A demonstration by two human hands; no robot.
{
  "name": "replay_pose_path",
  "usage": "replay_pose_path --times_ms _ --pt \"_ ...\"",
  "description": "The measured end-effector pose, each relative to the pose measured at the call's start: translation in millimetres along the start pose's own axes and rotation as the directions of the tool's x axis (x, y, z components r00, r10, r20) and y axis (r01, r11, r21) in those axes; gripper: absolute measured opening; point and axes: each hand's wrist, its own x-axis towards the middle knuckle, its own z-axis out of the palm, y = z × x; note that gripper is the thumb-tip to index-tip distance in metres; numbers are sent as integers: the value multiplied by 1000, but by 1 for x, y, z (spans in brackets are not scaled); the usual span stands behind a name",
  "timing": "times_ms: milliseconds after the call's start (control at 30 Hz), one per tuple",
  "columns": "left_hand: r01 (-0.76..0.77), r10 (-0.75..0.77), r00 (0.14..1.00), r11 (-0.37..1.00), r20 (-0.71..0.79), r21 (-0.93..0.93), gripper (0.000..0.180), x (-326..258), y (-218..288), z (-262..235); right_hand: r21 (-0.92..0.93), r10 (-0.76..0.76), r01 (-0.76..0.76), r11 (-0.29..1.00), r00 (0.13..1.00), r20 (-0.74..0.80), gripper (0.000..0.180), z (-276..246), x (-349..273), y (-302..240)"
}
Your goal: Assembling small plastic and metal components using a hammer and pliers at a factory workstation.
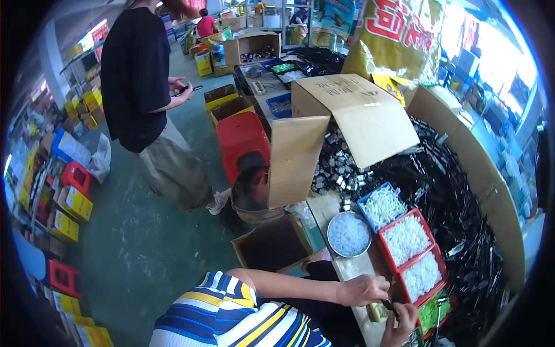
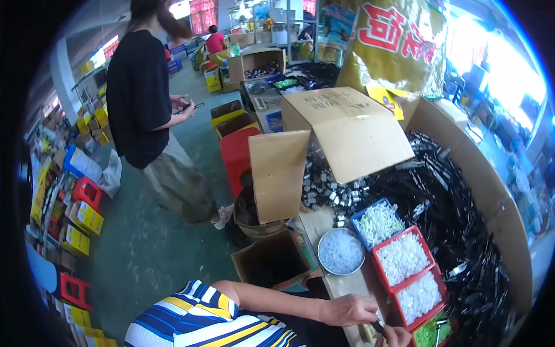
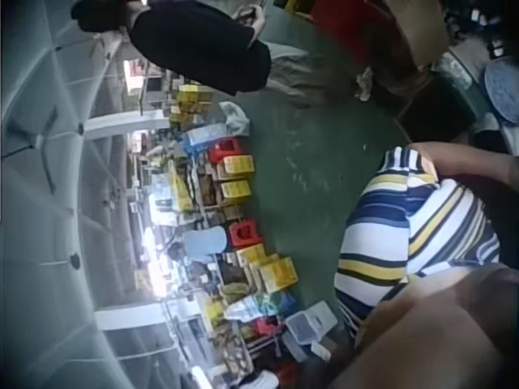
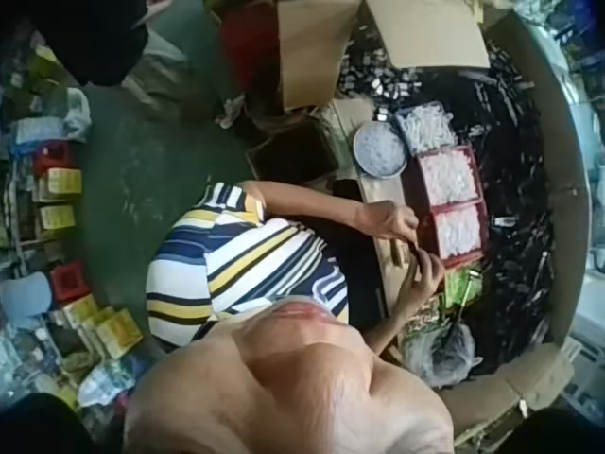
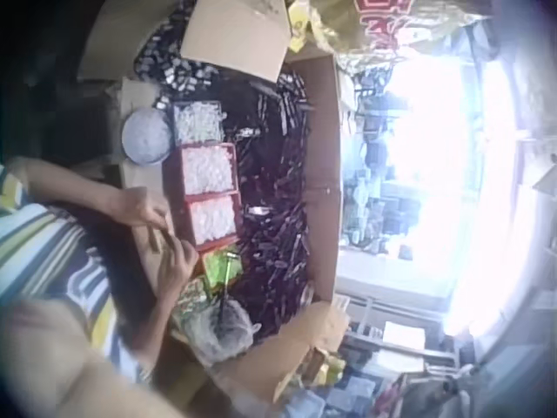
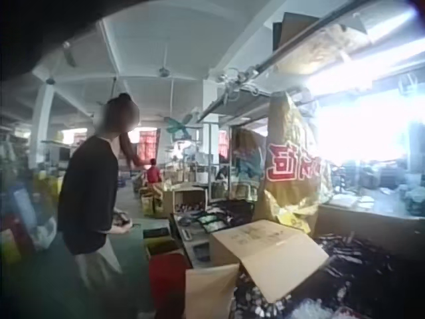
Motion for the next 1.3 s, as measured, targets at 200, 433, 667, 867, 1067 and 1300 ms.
replay_pose_path --times_ms 200,433,667,867,1067,1300 --pt "-83 82 996 993 15 82 9 -15 -8 8 -135 1 7 991 998 61 15 22 -12 1" --pt "-25 14 997 988 72 152 21 -15 -28 -10 -268 31 -21 963 999 33 13 47 -7 20" --pt "160 -154 987 968 -45 191 18 -3 -41 -56 -222 40 -33 974 999 29 16 58 -3 36" --pt "284 -255 958 908 -130 308 16 -6 -53 -81 -252 19 -2 968 998 67 25 61 -11 33" --pt "404 -312 912 795 -267 452 14 -21 -61 -131 -141 44 -31 989 995 89 23 59 -7 32" --pt "443 -356 896 753 -266 486 10 -19 -103 -161 -55 65 -59 997 992 107 19 58 6 31"
